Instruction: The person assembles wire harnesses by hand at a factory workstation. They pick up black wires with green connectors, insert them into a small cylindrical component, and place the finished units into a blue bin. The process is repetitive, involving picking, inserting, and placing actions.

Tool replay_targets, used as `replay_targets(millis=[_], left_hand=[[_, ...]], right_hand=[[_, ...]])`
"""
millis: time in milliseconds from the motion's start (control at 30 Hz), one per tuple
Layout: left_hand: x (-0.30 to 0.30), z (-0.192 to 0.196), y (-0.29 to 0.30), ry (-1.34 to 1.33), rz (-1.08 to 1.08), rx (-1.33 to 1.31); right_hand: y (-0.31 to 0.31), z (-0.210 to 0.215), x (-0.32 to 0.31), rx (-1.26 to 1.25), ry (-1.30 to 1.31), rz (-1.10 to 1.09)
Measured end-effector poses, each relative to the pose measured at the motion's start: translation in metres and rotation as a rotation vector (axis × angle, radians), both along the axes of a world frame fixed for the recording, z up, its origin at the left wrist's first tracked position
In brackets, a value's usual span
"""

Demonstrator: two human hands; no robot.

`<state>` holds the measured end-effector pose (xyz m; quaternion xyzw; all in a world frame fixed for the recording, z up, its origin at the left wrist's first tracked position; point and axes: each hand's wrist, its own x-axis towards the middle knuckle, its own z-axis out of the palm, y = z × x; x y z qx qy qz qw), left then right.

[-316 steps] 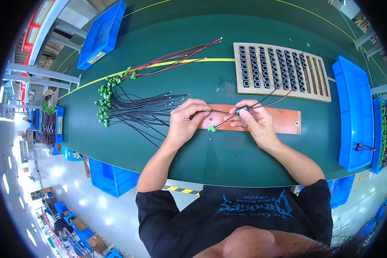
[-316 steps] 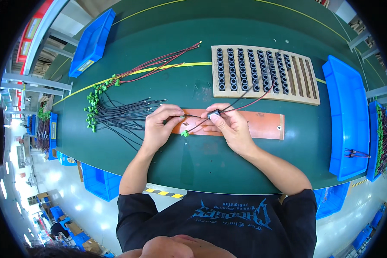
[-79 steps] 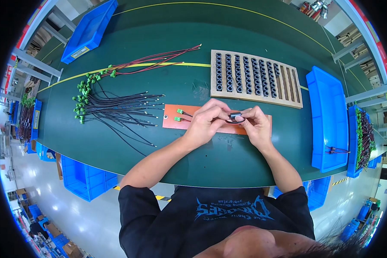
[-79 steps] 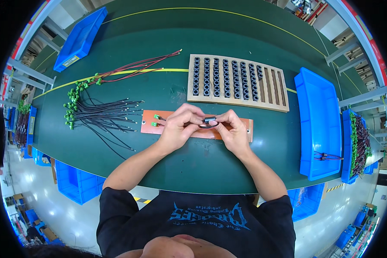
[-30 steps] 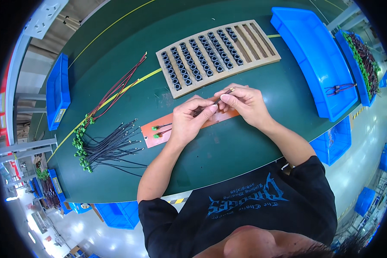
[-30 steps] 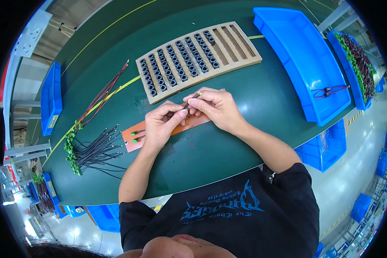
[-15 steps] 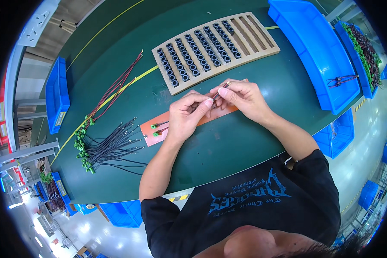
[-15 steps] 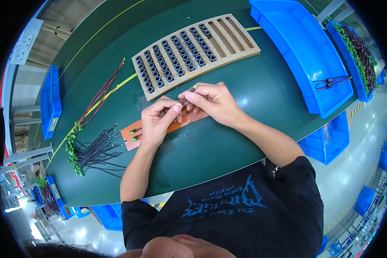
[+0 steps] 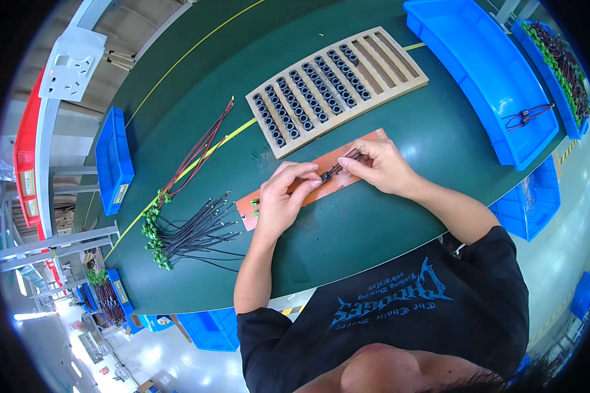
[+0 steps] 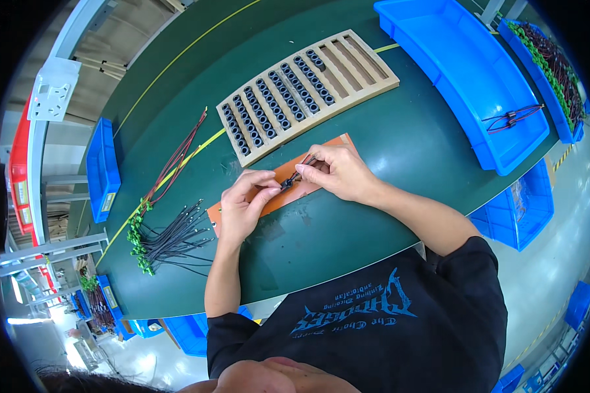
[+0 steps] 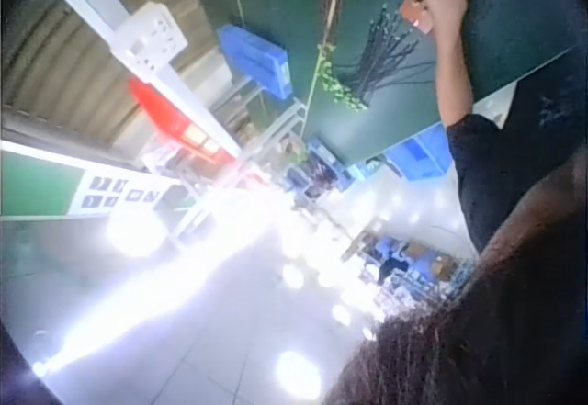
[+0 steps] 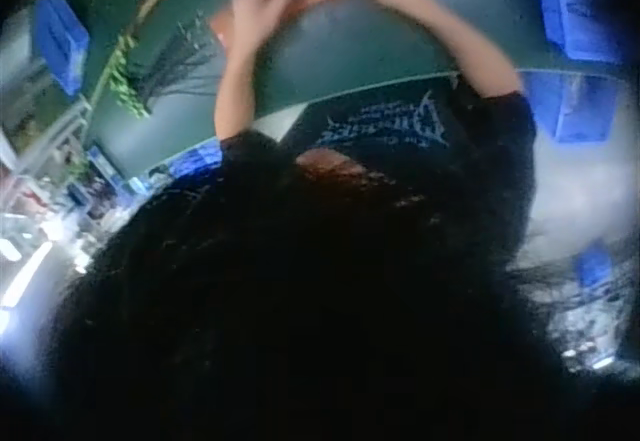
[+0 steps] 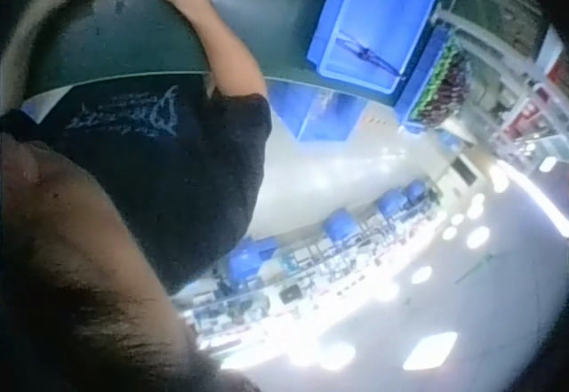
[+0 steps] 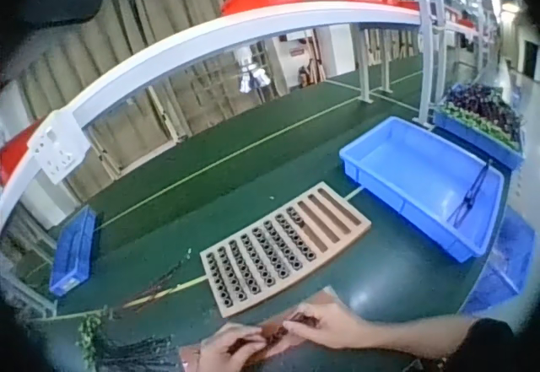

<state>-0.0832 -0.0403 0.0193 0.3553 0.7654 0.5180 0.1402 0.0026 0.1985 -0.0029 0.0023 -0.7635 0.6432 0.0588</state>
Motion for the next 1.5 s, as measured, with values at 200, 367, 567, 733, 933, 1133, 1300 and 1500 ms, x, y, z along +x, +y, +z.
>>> replay_targets(millis=[200,367,567,733,933,1133,1300,1500], left_hand=[[0.008,0.003,0.013,0.167,-0.021,-0.024],[0.007,-0.015,0.021,0.341,-0.006,-0.064],[0.009,-0.014,0.017,0.229,0.036,-0.054],[0.010,-0.015,0.014,0.245,0.035,-0.067],[0.006,-0.012,0.007,0.058,0.058,0.005],[0.001,-0.012,0.002,0.003,0.006,0.000],[-0.006,0.014,0.009,0.018,-0.078,-0.135],[-0.007,0.023,0.008,-0.023,-0.163,-0.214]], right_hand=[[0.006,-0.009,-0.002,0.509,0.370,-0.072],[0.006,-0.007,-0.002,0.589,0.322,-0.047],[0.009,-0.006,-0.002,0.567,0.265,-0.083],[0.014,-0.009,-0.004,0.558,0.292,-0.098],[0.018,-0.008,-0.007,0.567,0.223,-0.112],[0.017,-0.008,-0.007,0.567,0.241,-0.118],[0.017,-0.008,-0.006,0.572,0.236,-0.113],[0.017,-0.009,-0.006,0.593,0.263,-0.108]])
